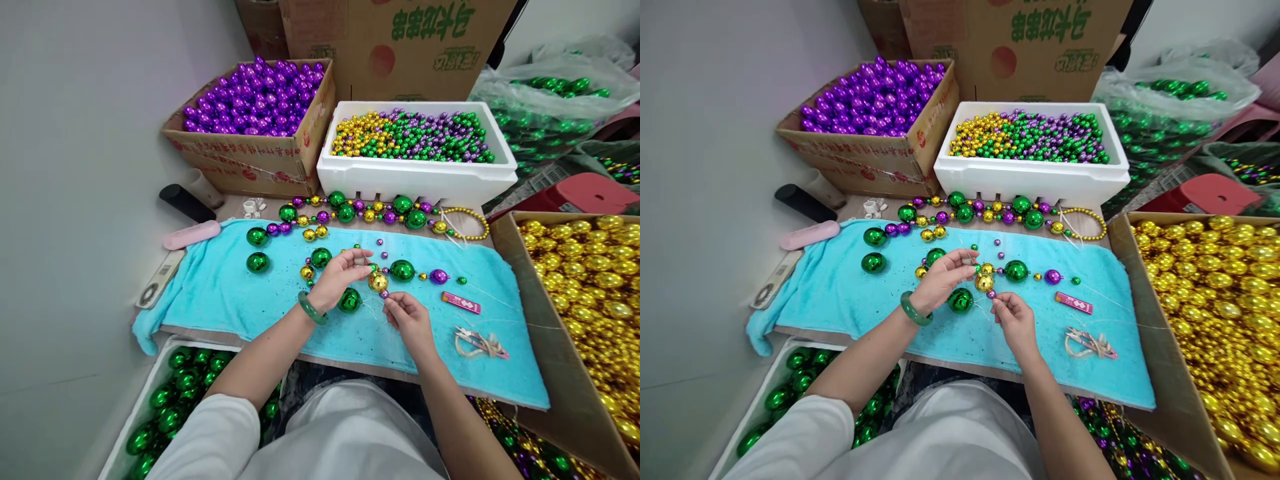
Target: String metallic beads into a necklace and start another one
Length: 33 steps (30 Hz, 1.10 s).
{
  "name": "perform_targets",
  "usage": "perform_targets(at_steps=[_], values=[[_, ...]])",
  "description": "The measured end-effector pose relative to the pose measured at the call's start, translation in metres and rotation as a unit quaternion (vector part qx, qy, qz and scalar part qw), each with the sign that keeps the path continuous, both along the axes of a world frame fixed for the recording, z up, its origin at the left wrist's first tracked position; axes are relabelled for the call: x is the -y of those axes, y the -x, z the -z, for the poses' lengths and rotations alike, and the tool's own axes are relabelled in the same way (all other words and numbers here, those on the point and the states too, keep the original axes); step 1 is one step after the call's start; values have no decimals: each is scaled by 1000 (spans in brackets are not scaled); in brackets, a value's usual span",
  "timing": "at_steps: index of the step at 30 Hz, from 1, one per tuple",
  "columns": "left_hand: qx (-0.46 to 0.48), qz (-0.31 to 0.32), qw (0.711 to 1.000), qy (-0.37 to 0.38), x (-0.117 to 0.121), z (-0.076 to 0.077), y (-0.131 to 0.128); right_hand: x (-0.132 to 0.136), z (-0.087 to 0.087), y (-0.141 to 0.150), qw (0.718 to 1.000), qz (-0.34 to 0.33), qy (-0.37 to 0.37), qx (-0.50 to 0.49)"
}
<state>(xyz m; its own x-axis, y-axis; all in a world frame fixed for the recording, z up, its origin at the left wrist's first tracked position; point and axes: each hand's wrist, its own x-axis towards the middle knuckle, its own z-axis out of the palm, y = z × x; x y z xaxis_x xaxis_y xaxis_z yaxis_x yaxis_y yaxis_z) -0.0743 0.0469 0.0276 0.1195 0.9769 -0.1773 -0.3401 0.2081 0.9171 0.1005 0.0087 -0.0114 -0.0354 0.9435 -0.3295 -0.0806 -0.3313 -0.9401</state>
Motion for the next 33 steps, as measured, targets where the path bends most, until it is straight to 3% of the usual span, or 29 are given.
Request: perform_targets(at_steps=[2, 4, 5, 7, 9, 10, 12, 18, 21, 24, 27, 28, 30, 33], values=[[-93, 44, 994, -41, -3, -4, 10, -1, -1, -2, 1000, -6, 11, -11], [-247, 40, 964, -92, -14, -8, 34, -1, -1, -6, 1000, -6, 14, -18], [-343, 8, 932, -117, -23, -10, 50, -1, 0, -8, 1000, -4, 14, -21], [-540, -90, 827, -128, -44, -8, 87, -1, 1, -12, 1000, 2, 11, -28], [-677, -134, 720, -70, -64, -1, 123, -1, 2, -15, 999, 9, 11, -40], [-714, -125, 688, -28, -73, 5, 138, -1, 2, -16, 999, 12, 12, -47], [-735, -103, 669, 19, -83, 16, 159, -1, 2, -15, 998, 15, 12, -57], [-693, -78, 717, 24, -81, 35, 164, -2, -2, -9, 998, 6, 16, -57], [-647, -90, 757, 20, -76, 35, 158, -4, -5, -7, 999, 2, 10, -39], [-560, -121, 819, 28, -65, 30, 146, -4, -8, -6, 1000, -3, 0, -21], [-279, -155, 946, 60, -50, 19, 126, -3, -11, -3, 1000, -19, -14, -4], [-159, -161, 972, 71, -45, 14, 119, -3, -12, -2, 999, -27, -19, 2], [29, -163, 983, 84, -34, 4, 103, -2, -12, 2, 999, -41, -28, 12], [105, -149, 979, 87, -23, -9, 85, 0, -12, 5, 998, -48, -33, 22]])
